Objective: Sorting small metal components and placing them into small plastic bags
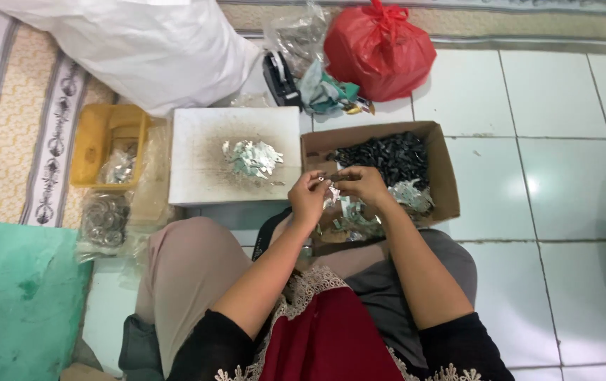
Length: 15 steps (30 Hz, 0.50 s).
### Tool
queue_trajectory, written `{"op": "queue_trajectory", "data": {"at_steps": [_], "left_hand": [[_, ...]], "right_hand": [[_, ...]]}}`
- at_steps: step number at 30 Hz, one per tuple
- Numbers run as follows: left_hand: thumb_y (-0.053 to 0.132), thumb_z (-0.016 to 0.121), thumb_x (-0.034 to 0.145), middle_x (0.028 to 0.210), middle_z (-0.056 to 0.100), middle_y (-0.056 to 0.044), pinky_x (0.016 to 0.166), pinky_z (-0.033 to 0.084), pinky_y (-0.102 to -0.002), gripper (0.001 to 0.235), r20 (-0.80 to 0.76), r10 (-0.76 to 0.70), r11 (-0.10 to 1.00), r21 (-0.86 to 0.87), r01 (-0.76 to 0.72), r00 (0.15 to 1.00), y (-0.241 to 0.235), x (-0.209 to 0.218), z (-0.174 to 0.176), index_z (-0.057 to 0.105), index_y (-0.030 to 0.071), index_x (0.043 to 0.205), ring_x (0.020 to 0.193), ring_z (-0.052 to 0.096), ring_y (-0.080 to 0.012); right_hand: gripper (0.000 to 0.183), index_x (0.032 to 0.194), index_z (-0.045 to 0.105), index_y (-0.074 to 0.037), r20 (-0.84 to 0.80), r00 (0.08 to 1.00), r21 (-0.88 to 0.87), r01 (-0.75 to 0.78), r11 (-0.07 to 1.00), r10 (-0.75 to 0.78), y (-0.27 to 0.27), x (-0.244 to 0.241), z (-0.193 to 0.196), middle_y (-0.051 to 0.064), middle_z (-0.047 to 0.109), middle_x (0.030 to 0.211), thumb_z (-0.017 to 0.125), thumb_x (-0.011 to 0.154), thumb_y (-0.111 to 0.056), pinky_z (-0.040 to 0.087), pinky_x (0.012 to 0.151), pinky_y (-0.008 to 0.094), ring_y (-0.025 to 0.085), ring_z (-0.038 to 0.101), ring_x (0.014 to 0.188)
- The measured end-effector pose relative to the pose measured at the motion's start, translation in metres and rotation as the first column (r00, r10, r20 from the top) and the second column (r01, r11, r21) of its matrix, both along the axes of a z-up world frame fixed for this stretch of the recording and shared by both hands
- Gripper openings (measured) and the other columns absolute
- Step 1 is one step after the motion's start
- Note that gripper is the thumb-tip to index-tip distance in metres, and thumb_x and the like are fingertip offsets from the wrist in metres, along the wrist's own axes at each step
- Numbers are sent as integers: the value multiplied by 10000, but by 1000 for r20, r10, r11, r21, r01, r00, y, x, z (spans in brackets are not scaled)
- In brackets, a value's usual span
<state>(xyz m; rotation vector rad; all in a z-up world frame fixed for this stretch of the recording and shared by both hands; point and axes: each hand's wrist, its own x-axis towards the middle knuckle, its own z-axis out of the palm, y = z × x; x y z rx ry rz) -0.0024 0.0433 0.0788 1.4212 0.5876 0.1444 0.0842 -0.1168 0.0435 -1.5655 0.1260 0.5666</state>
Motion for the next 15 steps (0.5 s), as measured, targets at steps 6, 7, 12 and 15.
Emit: {"op": "queue_trajectory", "data": {"at_steps": [6, 7, 12, 15], "left_hand": [[-83, 768, 845, 1018, 751, -209, 704, 670, -289, 329, 79, 59, 995, -88, -52, 995, 75, 10, -19, 738, 35, 1151, 815, 749, -207], [-83, 768, 845, 1018, 751, -209, 704, 670, -289, 329, 80, 67, 994, -87, -60, 995, 86, 8, -8, 738, 35, 1151, 815, 749, -207], [-79, 782, 825, 983, 730, -205, 667, 687, -316, 357, 115, 204, 975, 68, -212, 972, 137, 8, 16, 743, 47, 1157, 793, 771, -254], [-74, 746, 877, 1062, 713, -211, 740, 687, -338, 394, 167, 245, 953, 141, -269, 955, 158, 13, 5, 687, 51, 1245, 911, 762, -312]], "right_hand": [[550, 1152, 681, 156, -20, 999, 88, -33, 996, 35, 84, 4, 20, 302, 656, 973, 931, 673, 60, 673, 700, 491, 383, 738, 822], [550, 1152, 681, 156, -18, 999, 89, -41, 995, 43, 97, 4, 30, 302, 656, 973, 931, 673, 60, 673, 700, 491, 383, 738, 822], [490, 1148, 699, 131, 32, 996, 89, -88, 992, 85, 161, 14, 47, 299, 659, 1029, 885, 698, 75, 676, 702, 433, 362, 745, 852], [416, 1084, 761, 36, 116, 987, 30, -113, 993, 109, 192, 35, -3, 263, 684, 988, 889, 689, 55, 679, 671, 409, 354, 757, 833]]}}
